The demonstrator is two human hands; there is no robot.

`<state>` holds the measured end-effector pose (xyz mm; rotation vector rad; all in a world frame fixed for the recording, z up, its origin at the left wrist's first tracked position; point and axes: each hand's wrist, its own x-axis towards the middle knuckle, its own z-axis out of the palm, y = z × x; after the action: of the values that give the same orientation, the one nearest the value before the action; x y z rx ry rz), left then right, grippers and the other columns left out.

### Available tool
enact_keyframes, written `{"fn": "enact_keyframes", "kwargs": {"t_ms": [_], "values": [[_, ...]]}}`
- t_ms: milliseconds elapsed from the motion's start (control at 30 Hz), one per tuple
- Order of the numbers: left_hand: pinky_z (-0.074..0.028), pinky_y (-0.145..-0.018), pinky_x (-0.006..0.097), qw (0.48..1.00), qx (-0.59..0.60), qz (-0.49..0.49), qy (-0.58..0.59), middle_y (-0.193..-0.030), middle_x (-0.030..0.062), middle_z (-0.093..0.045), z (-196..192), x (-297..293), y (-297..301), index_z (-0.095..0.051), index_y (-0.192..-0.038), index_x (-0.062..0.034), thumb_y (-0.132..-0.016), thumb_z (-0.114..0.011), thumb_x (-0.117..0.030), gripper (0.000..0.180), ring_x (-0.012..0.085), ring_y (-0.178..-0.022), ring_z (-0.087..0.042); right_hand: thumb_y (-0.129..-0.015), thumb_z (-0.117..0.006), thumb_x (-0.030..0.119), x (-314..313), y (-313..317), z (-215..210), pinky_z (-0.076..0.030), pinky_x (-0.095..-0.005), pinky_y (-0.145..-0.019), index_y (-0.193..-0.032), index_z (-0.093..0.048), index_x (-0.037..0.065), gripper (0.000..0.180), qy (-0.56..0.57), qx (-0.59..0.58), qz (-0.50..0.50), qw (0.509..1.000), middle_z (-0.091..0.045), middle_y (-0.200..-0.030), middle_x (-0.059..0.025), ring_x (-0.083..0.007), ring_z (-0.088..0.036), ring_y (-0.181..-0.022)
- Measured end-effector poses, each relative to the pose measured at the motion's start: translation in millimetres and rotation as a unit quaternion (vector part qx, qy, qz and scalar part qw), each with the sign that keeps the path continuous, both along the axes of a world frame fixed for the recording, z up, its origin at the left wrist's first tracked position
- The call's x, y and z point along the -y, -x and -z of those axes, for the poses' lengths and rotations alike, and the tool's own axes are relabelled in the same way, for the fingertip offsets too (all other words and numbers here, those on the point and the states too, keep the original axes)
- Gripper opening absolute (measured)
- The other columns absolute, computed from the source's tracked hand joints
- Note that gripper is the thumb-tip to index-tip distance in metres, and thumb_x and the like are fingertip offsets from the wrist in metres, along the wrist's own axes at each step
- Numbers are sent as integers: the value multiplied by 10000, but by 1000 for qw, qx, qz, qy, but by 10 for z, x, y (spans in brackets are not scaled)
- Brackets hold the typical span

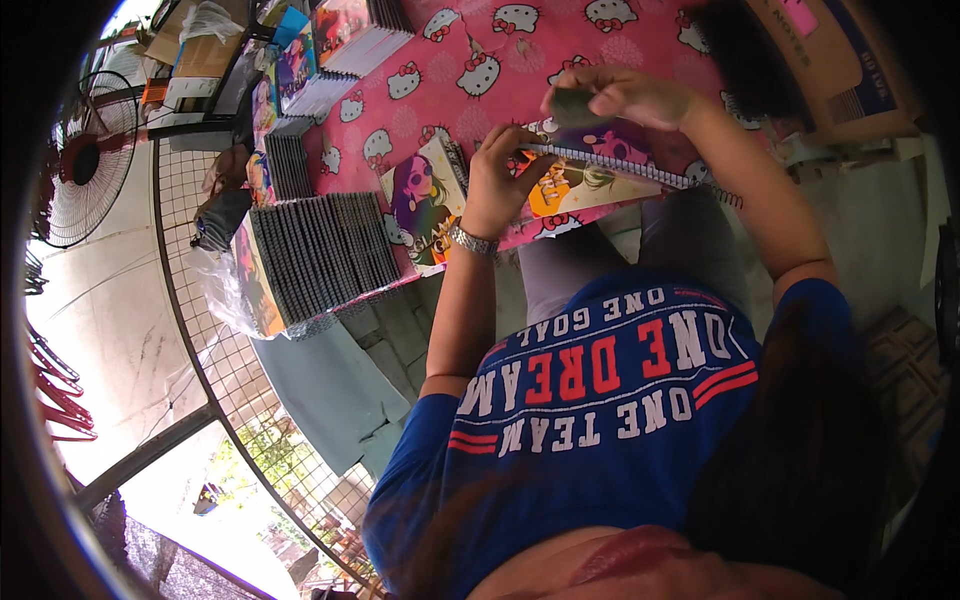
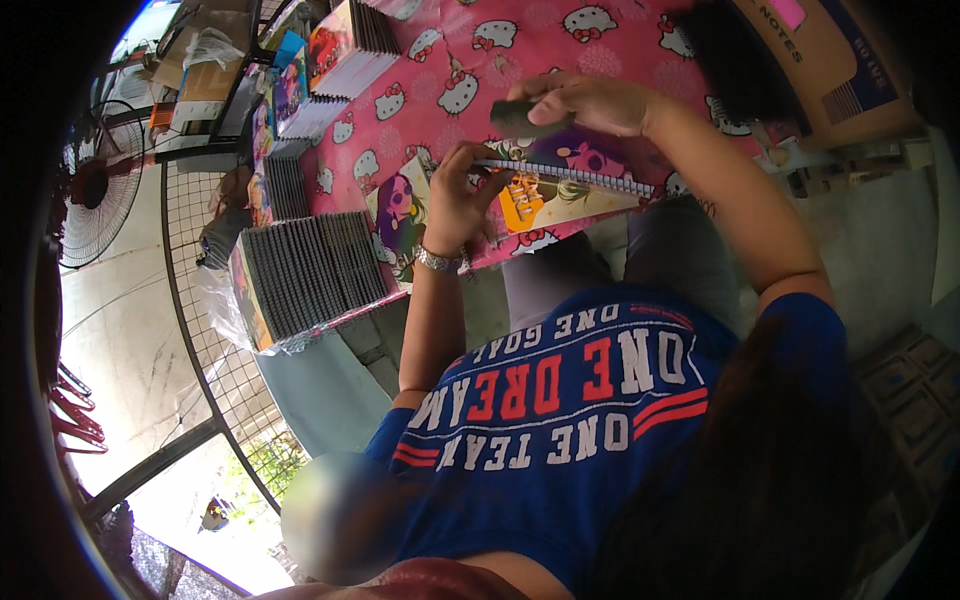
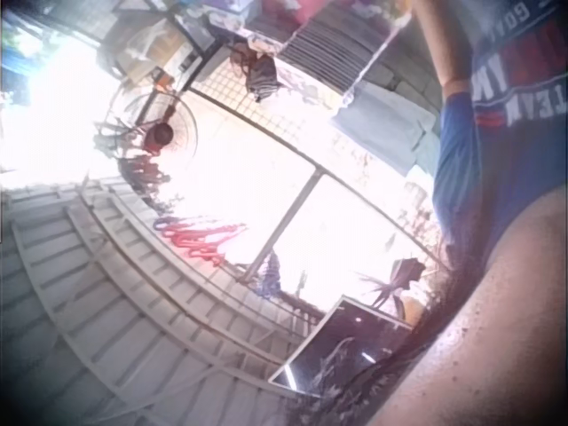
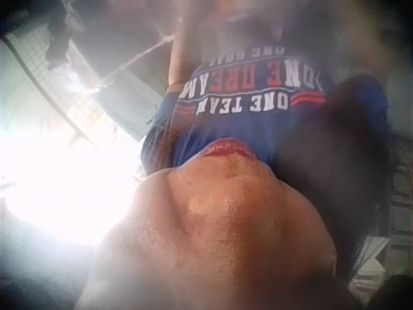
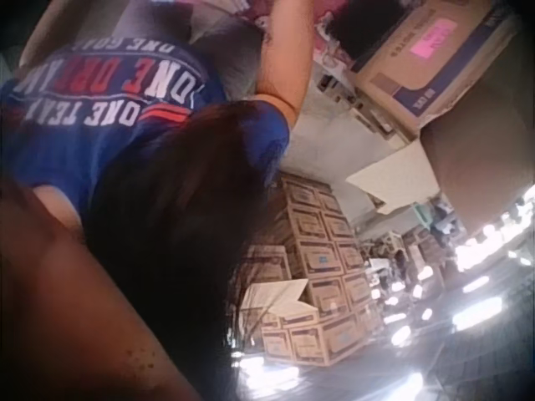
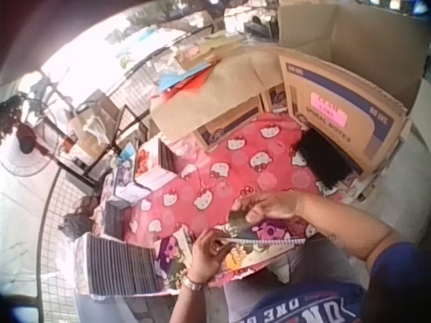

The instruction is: The person threads a plastic spiral coil through the pre-punched holes of a notebook, trims the excess coil with pliers, and then stacks the finished notebooks into a large cardboard box.

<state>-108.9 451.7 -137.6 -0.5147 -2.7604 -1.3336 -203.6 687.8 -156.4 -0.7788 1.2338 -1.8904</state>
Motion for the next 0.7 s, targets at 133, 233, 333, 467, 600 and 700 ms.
{"fn": "enact_keyframes", "kwargs": {"t_ms": [133,233,333,467,600,700], "values": [[-526,-702,292,1000,-6,28,5,-960,99,-633,24,27,70,-623,-989,27,-767,-786,-49,285,187,-796,-666,-823,-669,361,2,-56,-153,-412,-301,-950,-1125,-629,60,429,-166,-155,1,974,-606,-1118,-30,-139,-542,-1069],[-531,-701,294,1000,-1,28,-6,-938,99,-635,37,14,101,-623,-987,19,-752,-799,-58,304,192,-794,-668,-809,-670,316,-6,-20,-138,-420,-323,-967,-1169,-619,52,450,50,38,-54,997,-587,-1083,-41,-170,-564,-1043],[-540,-700,303,999,17,6,-27,-897,105,-636,60,7,115,-629,-963,11,-729,-818,-73,312,210,-779,-670,-813,-667,288,38,4,-151,-429,-319,-919,-1140,-627,48,408,-259,-317,30,912,-565,-1010,-32,-156,-564,-964],[-540,-683,286,997,29,1,-78,-891,96,-648,185,67,139,-624,-964,17,-743,-810,-59,299,181,-747,-676,-815,-712,306,25,37,-209,-434,-332,-912,-1104,-629,29,409,-214,-83,-61,971,-559,-1039,-74,-206,-571,-998],[-527,-720,236,987,106,-39,-117,-917,81,-687,178,97,118,-608,-1037,57,-846,-693,48,209,121,-812,-660,-773,-753,437,-218,208,339,-468,-392,-933,-1173,-647,98,534,-506,-424,194,726,-599,-1175,-141,-308,-578,-1104],[-527,-653,237,964,104,-99,-222,-861,70,-695,219,99,76,-646,-1049,31,-837,-736,-22,236,94,-752,-660,-791,-743,442,-779,116,814,-412,-442,-1048,-1330,-552,143,645,-427,-426,368,707,-492,-1380,-161,-369,-490,-1253]]}}
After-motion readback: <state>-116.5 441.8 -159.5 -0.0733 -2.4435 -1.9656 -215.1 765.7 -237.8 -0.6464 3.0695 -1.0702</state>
